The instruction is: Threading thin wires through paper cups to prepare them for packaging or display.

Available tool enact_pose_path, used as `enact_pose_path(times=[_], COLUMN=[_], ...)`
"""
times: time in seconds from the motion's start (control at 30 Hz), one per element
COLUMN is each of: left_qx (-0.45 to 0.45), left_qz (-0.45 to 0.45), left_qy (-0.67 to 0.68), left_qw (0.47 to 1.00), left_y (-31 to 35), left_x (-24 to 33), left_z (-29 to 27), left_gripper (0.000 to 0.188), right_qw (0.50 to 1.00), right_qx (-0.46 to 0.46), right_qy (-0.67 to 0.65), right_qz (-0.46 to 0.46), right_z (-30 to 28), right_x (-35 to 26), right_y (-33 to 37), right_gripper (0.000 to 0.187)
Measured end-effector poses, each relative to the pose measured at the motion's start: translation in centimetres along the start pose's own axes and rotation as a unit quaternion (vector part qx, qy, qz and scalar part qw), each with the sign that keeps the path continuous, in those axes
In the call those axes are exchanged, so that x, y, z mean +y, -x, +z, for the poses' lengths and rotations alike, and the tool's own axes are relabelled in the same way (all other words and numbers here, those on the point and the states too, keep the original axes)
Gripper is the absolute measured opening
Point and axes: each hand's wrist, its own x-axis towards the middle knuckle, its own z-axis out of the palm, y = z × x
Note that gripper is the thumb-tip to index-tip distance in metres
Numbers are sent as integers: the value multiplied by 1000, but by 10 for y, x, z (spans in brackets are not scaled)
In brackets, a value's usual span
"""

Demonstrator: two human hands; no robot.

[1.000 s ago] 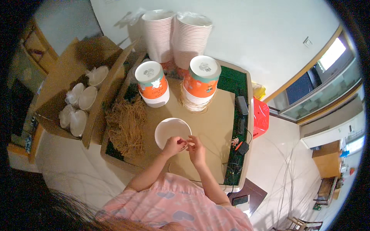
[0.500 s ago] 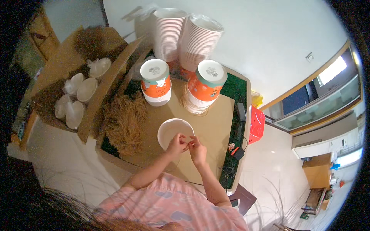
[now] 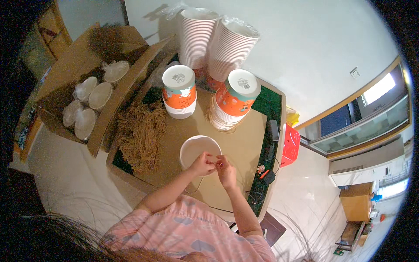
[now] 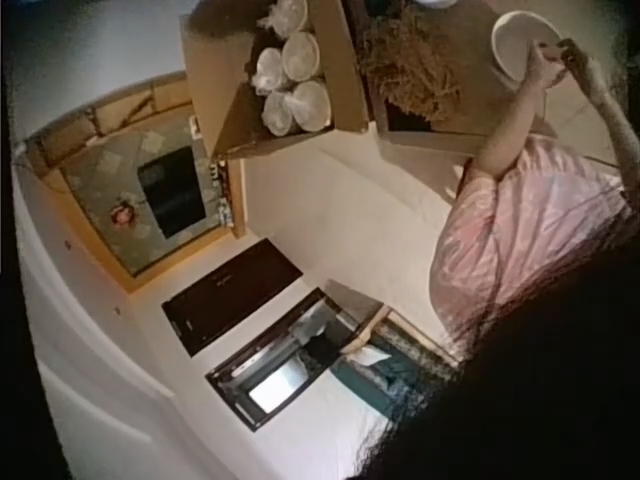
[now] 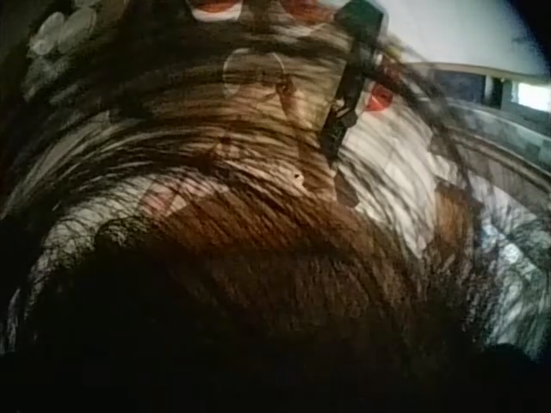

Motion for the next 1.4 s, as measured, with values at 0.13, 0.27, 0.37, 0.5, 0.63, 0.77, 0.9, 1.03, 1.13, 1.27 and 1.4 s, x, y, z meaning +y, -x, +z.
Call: enact_pose_path(times=[0.13, 0.27, 0.37, 0.5, 0.63, 0.77, 0.9, 1.03, 1.13, 1.27, 1.4], left_qx=[30, 17, -6, -61, -35, -96, -218, -272, -225, -152, -152], left_qz=[12, 75, 7, -130, -98, -232, -243, -271, -308, -336, -326], left_qy=[-67, -29, 88, 211, 204, 409, 388, 380, 366, 385, 398], left_qw=[997, 997, 996, 967, 973, 877, 862, 841, 849, 846, 844], left_y=[2, -8, -10, -5, -4, -14, -31, -35, -30, -22, -22], left_x=[10, -31, -10, 12, 21, 7, -13, -14, -1, 2, -7], left_z=[6, 4, 3, 2, 3, -3, -1, 0, 3, 5, 1], left_gripper=[51, 51, 51, 47, 48, 24, 15, 21, 23, 19, 15], right_qw=[1000, 999, 999, 999, 999, 995, 999, 999, 998, 997, 991], right_qx=[-5, -12, -7, -5, 9, 13, -15, -16, -11, -28, -45], right_qy=[15, 17, 15, 5, 3, 21, 15, 10, -41, -64, -124], right_qz=[-18, -41, -39, -45, -46, -93, -46, -46, -53, -34, -8], right_z=[-1, -1, -4, -6, -5, -11, -15, -17, -15, -11, -11], right_x=[3, 3, 11, 10, 19, 25, 21, 11, 19, 26, 24], right_y=[0, -3, -2, -3, -6, -10, -9, -5, -2, -4, -5], right_gripper=[27, 26, 24, 23, 20, 11, 9, 10, 13, 12, 9])
